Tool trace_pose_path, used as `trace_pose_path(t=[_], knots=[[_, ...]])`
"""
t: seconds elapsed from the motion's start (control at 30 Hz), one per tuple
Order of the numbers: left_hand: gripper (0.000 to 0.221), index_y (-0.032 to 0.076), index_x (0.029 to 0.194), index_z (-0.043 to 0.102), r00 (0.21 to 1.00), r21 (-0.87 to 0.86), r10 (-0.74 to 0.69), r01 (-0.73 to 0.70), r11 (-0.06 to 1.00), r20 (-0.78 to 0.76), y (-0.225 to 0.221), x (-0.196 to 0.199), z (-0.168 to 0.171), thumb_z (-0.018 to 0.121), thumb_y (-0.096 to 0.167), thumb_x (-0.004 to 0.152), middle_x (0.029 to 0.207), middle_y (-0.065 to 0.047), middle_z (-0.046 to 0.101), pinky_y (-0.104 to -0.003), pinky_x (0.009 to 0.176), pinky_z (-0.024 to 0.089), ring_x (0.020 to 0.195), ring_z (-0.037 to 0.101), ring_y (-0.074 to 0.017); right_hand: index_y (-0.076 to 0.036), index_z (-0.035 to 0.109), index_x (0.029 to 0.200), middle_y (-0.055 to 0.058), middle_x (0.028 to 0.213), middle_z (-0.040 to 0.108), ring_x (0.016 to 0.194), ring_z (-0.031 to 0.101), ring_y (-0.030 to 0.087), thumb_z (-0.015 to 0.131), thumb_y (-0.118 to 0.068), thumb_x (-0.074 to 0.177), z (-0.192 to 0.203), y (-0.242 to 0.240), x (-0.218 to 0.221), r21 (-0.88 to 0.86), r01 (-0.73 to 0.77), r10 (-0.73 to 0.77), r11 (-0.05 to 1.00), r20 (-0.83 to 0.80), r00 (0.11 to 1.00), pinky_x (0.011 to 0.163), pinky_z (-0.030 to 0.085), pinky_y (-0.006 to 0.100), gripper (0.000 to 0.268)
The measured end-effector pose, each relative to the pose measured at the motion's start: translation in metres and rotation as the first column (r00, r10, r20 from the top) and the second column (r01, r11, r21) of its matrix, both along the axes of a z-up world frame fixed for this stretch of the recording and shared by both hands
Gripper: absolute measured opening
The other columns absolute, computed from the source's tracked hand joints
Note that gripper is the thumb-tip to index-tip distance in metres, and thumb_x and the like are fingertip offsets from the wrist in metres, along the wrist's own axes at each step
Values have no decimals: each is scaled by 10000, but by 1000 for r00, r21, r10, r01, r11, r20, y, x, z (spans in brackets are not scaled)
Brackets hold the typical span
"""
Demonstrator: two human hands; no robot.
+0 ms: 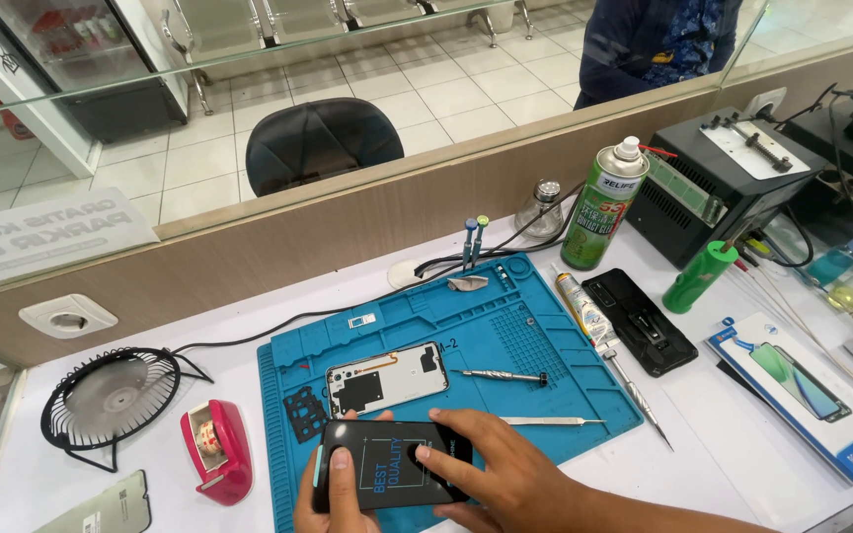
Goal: Preparing and assembling mobile phone components, including unboxing a new screen and fitting the motherboard and battery into the frame.
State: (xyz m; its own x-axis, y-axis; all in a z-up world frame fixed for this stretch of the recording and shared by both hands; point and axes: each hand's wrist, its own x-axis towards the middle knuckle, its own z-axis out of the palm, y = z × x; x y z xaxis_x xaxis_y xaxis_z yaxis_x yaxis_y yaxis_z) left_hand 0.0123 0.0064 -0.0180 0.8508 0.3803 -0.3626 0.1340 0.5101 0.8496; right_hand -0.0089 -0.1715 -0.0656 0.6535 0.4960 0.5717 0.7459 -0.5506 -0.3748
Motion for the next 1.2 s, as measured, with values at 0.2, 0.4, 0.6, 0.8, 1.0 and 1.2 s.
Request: trace_pose_path(t=[0.2,0.4,0.6,0.8,1.0,1.2], knots=[[453,-128,1244,672,999,8,-7,7,1000,33,3,1,-10,536,174,934,1025,-427,747,-554,772,623,894,726,-502,-135,435,1511,359,1464,453,1294,553,498,758,-289,1003,-2,1,-1,-9,13,-14,1000,-25,1000,989,530,591,621],[445,-136,1257,654,997,-6,-22,23,1000,72,4,1,-17,522,155,947,1036,-442,742,-552,782,623,913,723,-500,-141,420,1512,364,1460,451,1286,554,496,843,-230,950,-1,1,0,-16,10,-11,1000,-31,999,982,535,593,709],[451,-118,1268,661,997,4,-39,39,999,70,5,1,-16,527,166,943,1045,-423,754,-543,785,625,916,730,-494,-128,429,1518,375,1458,444,1291,548,514,793,-209,981,1,1,-1,8,-4,4,1000,-23,1000,997,517,600,654],[466,-105,1270,670,997,25,-52,51,998,60,4,0,-12,536,181,928,1043,-409,766,-532,785,626,918,740,-480,-137,413,1528,373,1463,449,1287,555,509,787,-229,991,-1,-1,0,-1,-3,3,1000,1,1000,988,523,592,661],[478,-86,1304,665,996,37,-74,72,997,49,6,0,-15,539,183,929,1073,-386,767,-535,780,626,928,740,-480,-122,427,1514,380,1457,449,1275,561,514,770,-224,1001,2,-1,0,2,-4,4,1000,14,1000,978,525,588,626],[480,-106,1278,664,998,25,-49,48,999,46,4,0,-14,552,187,914,1056,-406,755,-560,765,624,915,728,-493,-142,428,1512,352,1469,457,1281,560,494,793,-231,978,3,-1,-2,17,4,-3,1000,-59,998,975,523,589,654]])
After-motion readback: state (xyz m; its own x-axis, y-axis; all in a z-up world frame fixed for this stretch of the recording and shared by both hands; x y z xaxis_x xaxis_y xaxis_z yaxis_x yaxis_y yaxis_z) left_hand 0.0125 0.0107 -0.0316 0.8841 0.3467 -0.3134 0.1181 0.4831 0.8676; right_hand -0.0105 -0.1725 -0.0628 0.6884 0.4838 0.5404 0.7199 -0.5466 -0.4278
